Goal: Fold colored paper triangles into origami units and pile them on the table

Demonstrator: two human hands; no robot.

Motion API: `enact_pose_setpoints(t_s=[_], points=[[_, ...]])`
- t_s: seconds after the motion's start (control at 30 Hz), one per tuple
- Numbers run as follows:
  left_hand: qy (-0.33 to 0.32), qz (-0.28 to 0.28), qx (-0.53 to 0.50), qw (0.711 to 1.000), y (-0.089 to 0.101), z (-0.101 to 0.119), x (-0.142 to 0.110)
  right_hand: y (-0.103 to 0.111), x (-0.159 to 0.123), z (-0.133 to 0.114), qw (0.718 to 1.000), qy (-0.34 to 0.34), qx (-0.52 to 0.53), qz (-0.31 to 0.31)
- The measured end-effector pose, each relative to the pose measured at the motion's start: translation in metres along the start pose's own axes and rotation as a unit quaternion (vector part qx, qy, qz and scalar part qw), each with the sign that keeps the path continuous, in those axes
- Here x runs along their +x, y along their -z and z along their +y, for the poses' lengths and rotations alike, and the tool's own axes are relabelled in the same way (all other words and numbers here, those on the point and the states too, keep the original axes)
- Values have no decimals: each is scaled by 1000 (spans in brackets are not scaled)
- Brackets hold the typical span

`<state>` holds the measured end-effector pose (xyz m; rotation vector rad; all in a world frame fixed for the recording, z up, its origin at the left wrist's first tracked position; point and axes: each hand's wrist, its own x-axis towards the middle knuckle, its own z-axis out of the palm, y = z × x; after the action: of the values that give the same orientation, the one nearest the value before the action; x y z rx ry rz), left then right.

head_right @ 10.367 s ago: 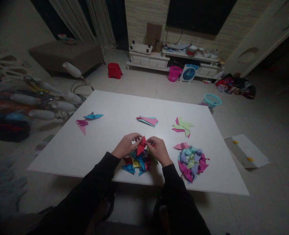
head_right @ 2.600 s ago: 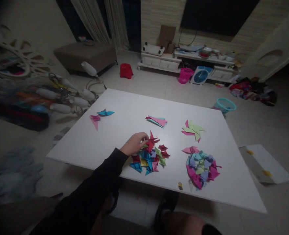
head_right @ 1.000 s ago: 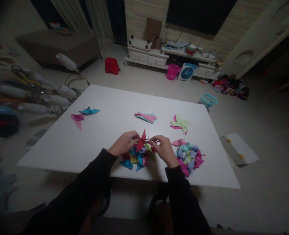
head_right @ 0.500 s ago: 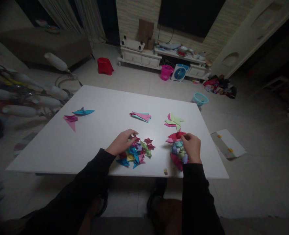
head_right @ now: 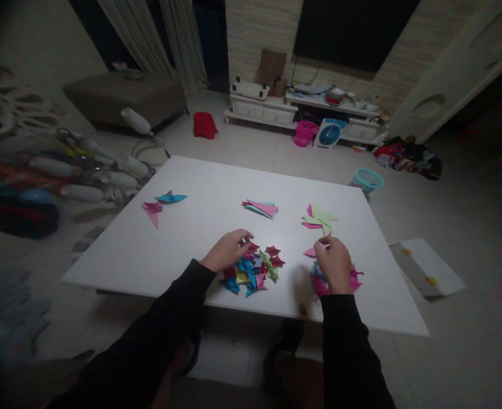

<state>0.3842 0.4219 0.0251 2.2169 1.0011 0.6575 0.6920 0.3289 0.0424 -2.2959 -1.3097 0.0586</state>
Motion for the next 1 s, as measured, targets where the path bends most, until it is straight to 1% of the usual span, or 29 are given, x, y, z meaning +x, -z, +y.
enact_pose_setpoints(t_s=[0.1,0.17,0.27,0.33,0.4,0.5,0.57,0.67,0.77,0.9,1.0], points=[[43,20,15,999,14,-15,-3,-16,-7,-29,997,58,44,-22],[88,46,34,994,27,-36,-7,-26,-12,-45,994,82,59,-33],[190,94,75,974,52,-82,-19,-36,-20,-65,990,113,72,-43],[263,121,111,951,70,-118,-31,-42,-24,-74,987,130,80,-52],[320,131,144,927,85,-152,-45,-47,-26,-82,983,146,85,-65],[396,149,148,894,100,-193,-61,-55,-26,-89,979,164,88,-88],[416,172,137,882,104,-212,-64,-60,-24,-93,977,166,93,-99],[418,195,150,874,109,-228,-57,-66,-19,-98,975,162,104,-109],[418,199,177,868,113,-238,-43,-69,-15,-98,974,162,112,-110],[429,169,197,865,117,-247,-29,-68,-13,-92,973,167,116,-110],[433,149,195,867,117,-246,-24,-66,-13,-87,972,169,122,-107]])
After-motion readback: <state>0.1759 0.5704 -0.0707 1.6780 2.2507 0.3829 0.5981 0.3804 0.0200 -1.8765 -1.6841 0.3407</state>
